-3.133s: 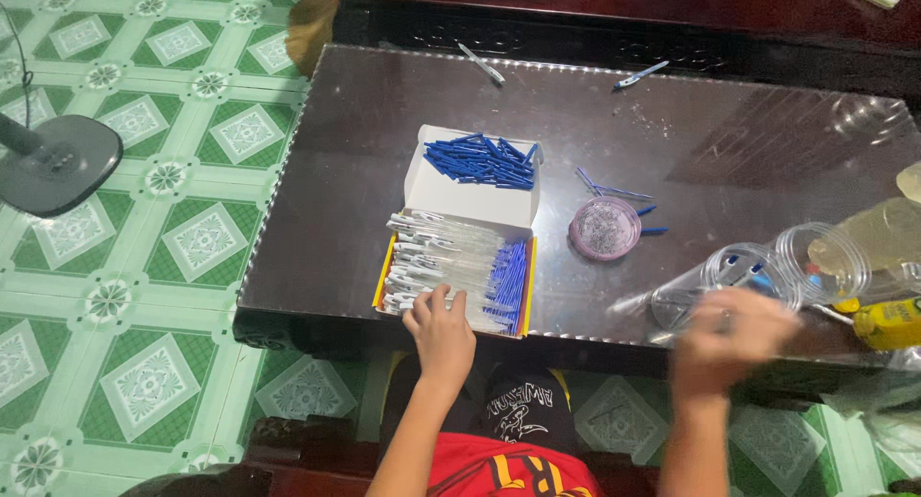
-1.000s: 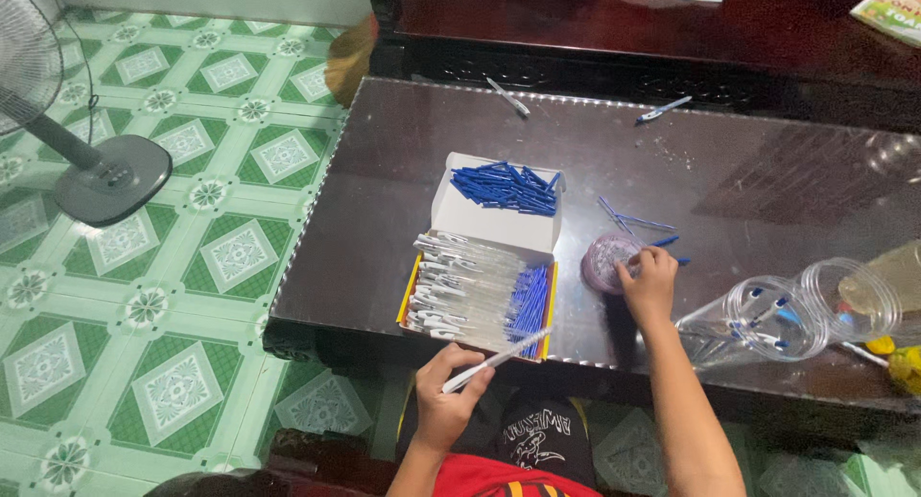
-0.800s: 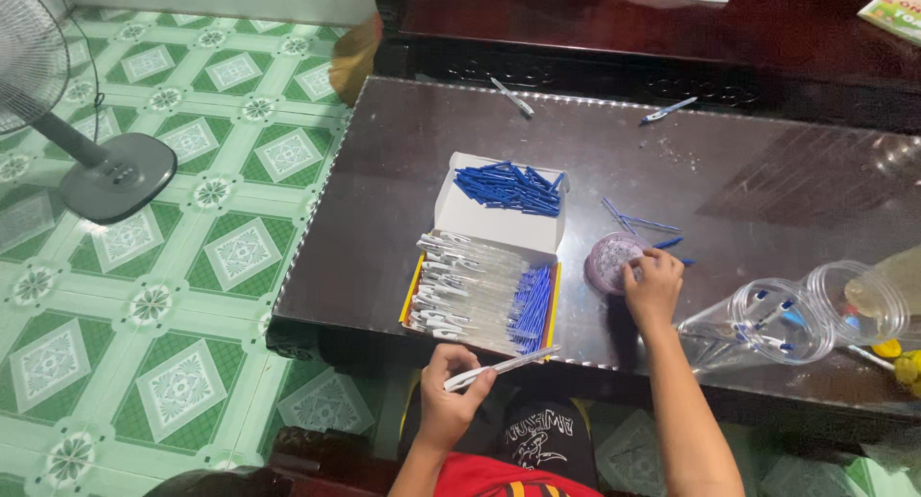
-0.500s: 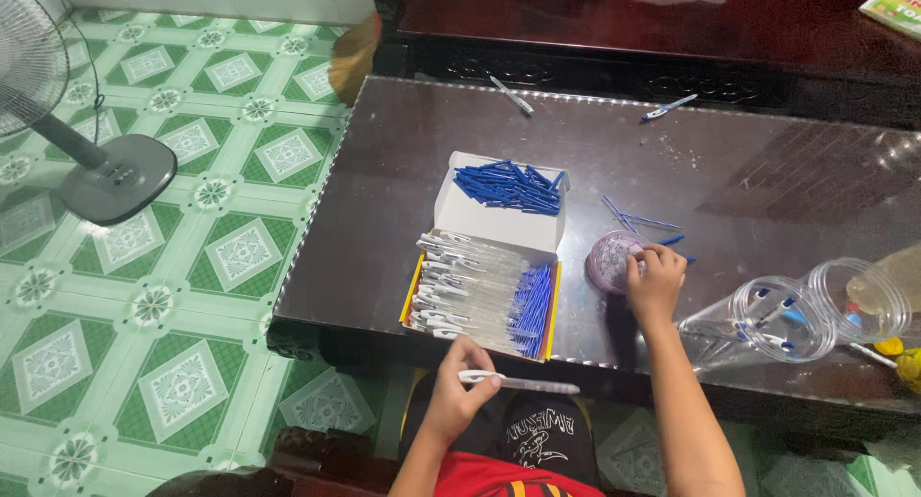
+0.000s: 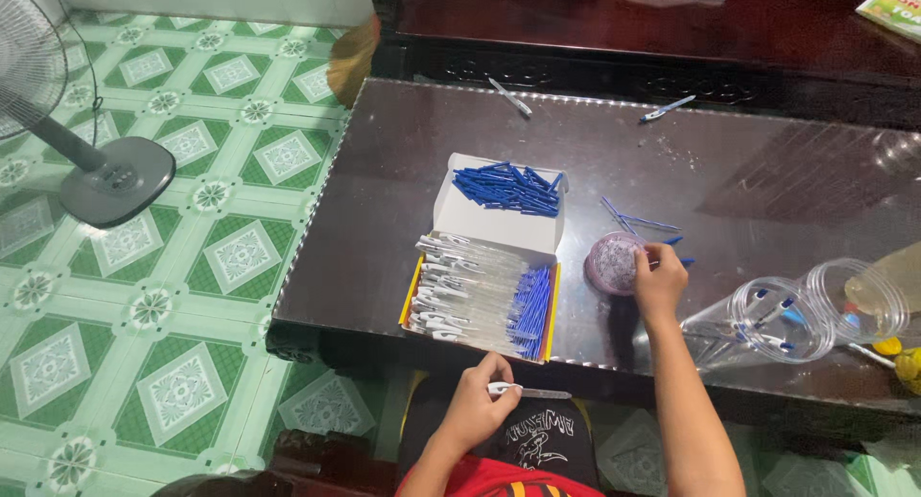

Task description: The person assembles blue pens by inserting ink cartridges into clear plastic barrels. They pick up a barrel and a cartridge, insert the cartridge, and then place the completed pen into a clear plastic container on the table. The process is repeated multiple times using parts from a box and a small container.

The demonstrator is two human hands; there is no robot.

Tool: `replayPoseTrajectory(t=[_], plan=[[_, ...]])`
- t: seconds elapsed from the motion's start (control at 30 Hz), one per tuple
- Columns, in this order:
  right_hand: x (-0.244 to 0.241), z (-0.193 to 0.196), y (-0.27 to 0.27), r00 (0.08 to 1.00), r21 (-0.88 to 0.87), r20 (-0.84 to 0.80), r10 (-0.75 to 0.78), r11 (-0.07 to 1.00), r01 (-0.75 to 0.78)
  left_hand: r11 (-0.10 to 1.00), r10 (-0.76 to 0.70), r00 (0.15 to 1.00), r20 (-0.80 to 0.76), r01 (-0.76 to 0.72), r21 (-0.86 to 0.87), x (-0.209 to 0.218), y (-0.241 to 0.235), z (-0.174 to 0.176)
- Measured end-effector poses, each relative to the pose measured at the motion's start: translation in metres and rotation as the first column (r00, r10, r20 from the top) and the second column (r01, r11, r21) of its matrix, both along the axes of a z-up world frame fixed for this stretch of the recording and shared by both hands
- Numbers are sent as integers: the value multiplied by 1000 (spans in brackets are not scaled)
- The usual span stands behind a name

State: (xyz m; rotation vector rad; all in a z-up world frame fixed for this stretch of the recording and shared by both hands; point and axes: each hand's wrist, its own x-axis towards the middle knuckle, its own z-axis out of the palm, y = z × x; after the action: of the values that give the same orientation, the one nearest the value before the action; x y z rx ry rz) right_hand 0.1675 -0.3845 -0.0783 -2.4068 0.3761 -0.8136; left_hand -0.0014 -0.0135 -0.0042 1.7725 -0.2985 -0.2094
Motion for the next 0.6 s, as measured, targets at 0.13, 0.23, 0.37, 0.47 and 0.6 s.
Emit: replayPoseTrajectory(t=[0.13,0.23,0.37,0.47,0.6], plan=[[0,3,1,1000,196,19,-24,980,20,1000,6,1000,-23,-6,-8,0,-2,-3],[1,1,-2,999,288,44,24,957,-36,999,30,999,-35,-31,-29,1,-2,-9],[-4,11,6,994,343,87,59,935,-85,995,36,997,-64,-41,-86,1,-2,-4],[-9,18,11,995,333,79,58,939,-81,996,32,997,-64,-38,-87,0,-2,-5],[-5,7,3,991,224,124,47,972,-74,996,42,999,-9,-43,-80,2,-4,-19]])
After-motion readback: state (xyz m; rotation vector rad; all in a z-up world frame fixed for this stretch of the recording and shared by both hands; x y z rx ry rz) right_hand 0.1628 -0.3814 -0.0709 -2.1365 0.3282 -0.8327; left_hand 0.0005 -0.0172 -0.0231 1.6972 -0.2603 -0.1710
